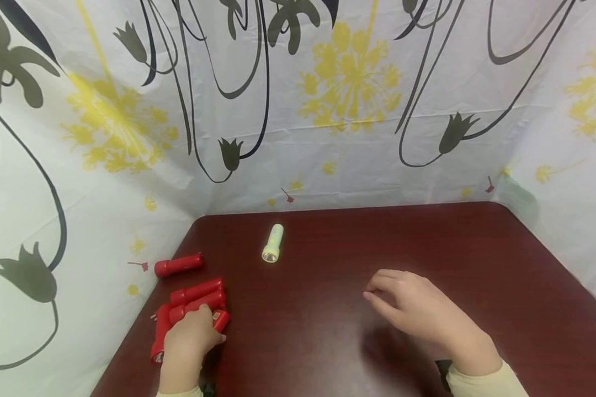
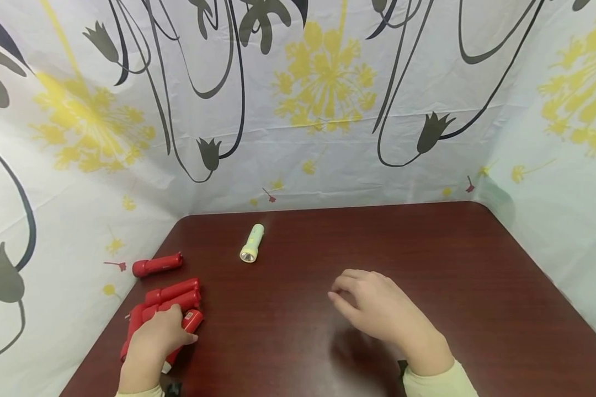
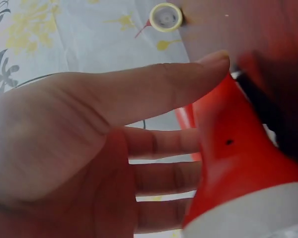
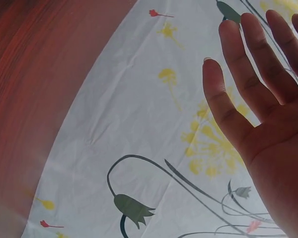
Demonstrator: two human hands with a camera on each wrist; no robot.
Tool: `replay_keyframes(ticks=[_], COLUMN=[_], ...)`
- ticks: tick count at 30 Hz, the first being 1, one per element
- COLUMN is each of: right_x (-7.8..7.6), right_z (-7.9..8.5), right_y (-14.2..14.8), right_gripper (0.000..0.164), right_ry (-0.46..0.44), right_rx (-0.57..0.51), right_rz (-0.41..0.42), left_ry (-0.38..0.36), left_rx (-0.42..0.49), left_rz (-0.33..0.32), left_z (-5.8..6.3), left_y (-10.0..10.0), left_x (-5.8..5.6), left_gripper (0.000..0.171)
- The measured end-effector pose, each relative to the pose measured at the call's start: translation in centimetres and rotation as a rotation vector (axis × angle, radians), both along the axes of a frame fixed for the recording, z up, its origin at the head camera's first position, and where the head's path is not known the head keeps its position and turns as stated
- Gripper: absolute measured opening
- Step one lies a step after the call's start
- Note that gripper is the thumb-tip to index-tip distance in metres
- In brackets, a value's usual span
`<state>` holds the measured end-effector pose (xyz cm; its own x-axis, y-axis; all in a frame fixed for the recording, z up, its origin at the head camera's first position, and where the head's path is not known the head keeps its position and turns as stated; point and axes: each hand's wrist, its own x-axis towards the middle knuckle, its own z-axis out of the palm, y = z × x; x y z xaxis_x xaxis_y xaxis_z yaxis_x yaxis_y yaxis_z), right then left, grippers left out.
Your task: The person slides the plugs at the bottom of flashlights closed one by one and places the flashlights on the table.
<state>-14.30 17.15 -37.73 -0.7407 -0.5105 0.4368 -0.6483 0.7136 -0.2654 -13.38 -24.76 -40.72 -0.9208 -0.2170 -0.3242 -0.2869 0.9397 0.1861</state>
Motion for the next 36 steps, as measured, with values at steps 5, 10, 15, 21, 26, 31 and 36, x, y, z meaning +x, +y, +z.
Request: replay_keyframes(ticks=[5, 10, 15, 21, 26, 31, 36], right_x=[0.3, 0.5, 0.3, -0.1, -0.3, -1.1, -1.8], right_z=[0.4, 0.4, 0.3, 0.5, 0.5, 1.1, 2.3], right_y=[0.0, 0.4, 0.9, 1.4, 1.6, 1.3, 0.7], right_gripper=[0.013, 0.015, 0.011, 0.005, 0.006, 0.006, 0.005], right_ry=[0.0, -0.02, -0.041, -0.031, 0.006, 0.069, 0.097], right_rx=[-0.007, -0.003, 0.014, 0.052, 0.085, 0.167, 0.215], right_rz=[0.009, -0.002, 0.005, -0.009, 0.007, 0.07, 0.106], left_ry=[-0.037, -0.081, -0.084, -0.042, 0.008, 0.108, 0.203], left_rx=[0.013, 0.04, 0.064, 0.09, 0.101, 0.181, 0.382], left_rz=[-0.025, -0.041, -0.043, -0.077, -0.133, -0.268, -0.5], left_z=[-0.7, -1.4, -1.4, 0.5, 1.3, 1.8, 3.1], left_y=[-0.3, -0.5, -0.7, 0.1, 0.9, 2.0, 3.8], left_x=[-0.1, -0.1, 0.5, 0.8, 0.9, 0.4, -0.5], left_gripper=[0.081, 0.077, 0.054, 0.049, 0.056, 0.047, 0.033])
